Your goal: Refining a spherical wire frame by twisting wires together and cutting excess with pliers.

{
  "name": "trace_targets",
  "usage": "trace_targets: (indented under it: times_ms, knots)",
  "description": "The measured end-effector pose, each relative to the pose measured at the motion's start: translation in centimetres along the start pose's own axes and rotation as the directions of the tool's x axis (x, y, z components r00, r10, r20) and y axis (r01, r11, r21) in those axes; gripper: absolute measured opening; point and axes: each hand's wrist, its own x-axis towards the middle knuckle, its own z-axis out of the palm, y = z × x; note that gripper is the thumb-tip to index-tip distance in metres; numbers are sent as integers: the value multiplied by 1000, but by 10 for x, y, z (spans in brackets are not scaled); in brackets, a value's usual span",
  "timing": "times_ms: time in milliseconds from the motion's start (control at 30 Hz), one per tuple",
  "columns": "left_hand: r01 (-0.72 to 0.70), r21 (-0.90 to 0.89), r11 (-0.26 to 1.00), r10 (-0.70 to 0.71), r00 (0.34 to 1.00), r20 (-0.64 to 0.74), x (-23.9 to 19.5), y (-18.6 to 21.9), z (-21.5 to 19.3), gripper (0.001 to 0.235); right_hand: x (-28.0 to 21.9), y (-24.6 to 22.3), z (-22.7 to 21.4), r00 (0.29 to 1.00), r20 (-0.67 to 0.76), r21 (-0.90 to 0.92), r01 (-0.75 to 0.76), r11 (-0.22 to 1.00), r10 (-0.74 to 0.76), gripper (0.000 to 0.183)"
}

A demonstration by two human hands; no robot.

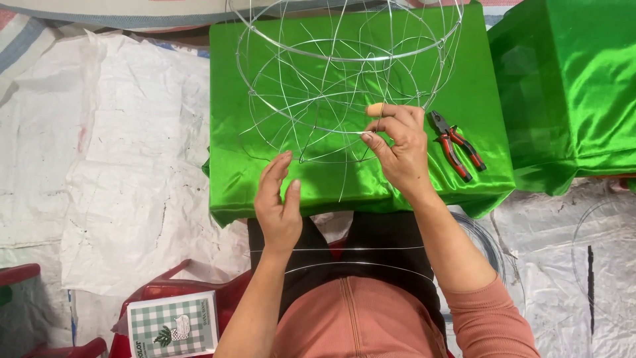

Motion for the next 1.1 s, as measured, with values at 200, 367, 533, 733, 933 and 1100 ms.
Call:
trace_targets:
  times_ms: [200,367,533,733,933,1100]
  knots:
    - [215,-68,974,-215,977,0,-23,-36,9,34,-10,8,9,1000,-4,13,5,1000,-5,15]
    - [206,159,966,-224,969,107,-17,-28,9,43,-15,6,21,1000,-8,-3,22,1000,-22,15]
    - [143,215,966,-172,977,125,-23,-36,17,41,-19,6,28,998,-55,-13,19,1000,-19,17]
    - [273,131,953,-285,954,89,-26,-45,19,32,-33,4,39,996,-72,-45,48,998,-51,16]
    - [265,131,955,-271,962,32,-25,-64,11,19,-80,22,16,946,-314,-102,49,994,-79,14]
    - [261,101,960,-263,965,9,-21,-61,12,20,-131,28,36,797,-181,532,-414,739,577,14]
